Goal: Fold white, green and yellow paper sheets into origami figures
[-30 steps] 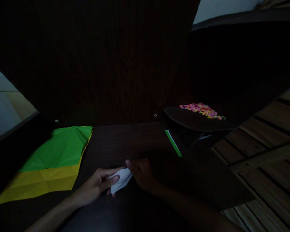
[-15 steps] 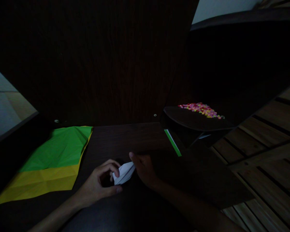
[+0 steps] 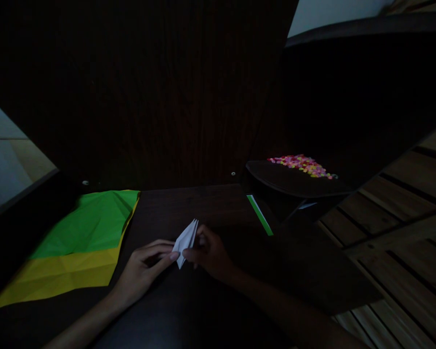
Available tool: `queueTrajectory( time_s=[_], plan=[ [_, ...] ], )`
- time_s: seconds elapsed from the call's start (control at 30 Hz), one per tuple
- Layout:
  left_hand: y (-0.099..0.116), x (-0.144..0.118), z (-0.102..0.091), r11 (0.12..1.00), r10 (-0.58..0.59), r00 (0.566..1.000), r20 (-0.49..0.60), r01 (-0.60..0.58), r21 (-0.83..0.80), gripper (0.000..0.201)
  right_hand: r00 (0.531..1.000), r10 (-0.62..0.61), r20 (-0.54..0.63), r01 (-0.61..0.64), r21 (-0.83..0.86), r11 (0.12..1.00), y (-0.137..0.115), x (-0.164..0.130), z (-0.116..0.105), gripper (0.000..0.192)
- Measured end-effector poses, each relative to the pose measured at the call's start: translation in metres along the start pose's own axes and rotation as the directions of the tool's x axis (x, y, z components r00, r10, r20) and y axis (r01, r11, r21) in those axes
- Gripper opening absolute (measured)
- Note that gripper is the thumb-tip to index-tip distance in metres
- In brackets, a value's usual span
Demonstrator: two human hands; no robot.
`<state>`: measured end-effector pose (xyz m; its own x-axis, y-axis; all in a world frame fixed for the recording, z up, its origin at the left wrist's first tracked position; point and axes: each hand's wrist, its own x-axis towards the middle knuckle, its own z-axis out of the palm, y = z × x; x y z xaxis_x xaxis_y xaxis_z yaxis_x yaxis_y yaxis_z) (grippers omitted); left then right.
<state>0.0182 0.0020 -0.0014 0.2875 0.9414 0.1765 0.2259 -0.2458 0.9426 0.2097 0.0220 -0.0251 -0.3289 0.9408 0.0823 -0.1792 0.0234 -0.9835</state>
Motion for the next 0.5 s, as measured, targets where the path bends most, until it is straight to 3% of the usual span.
queueTrajectory(
  time_s=[0.13, 0.27, 0.5],
  plan=[
    [0.001, 0.0, -0.001, 1.0, 0.012, 0.998, -0.06, -0.013, -0.016, 0.014, 1.0, -0.014, -0.003, 0.014, -0.108, 0.994, -0.001, -0.005, 0.006, 0.043],
    [0.0, 0.0, -0.002, 1.0, 0.012, 0.995, -0.098, -0.014, -0.019, 0.016, 0.998, -0.058, -0.02, 0.051, -0.266, 0.963, -0.001, -0.007, 0.008, 0.035],
    [-0.011, 0.0, 0.002, 0.977, -0.118, 0.98, -0.161, 0.086, -0.194, 0.043, 0.976, -0.216, 0.028, 0.208, -0.406, 0.89, -0.002, -0.007, 0.008, 0.02]
  ],
)
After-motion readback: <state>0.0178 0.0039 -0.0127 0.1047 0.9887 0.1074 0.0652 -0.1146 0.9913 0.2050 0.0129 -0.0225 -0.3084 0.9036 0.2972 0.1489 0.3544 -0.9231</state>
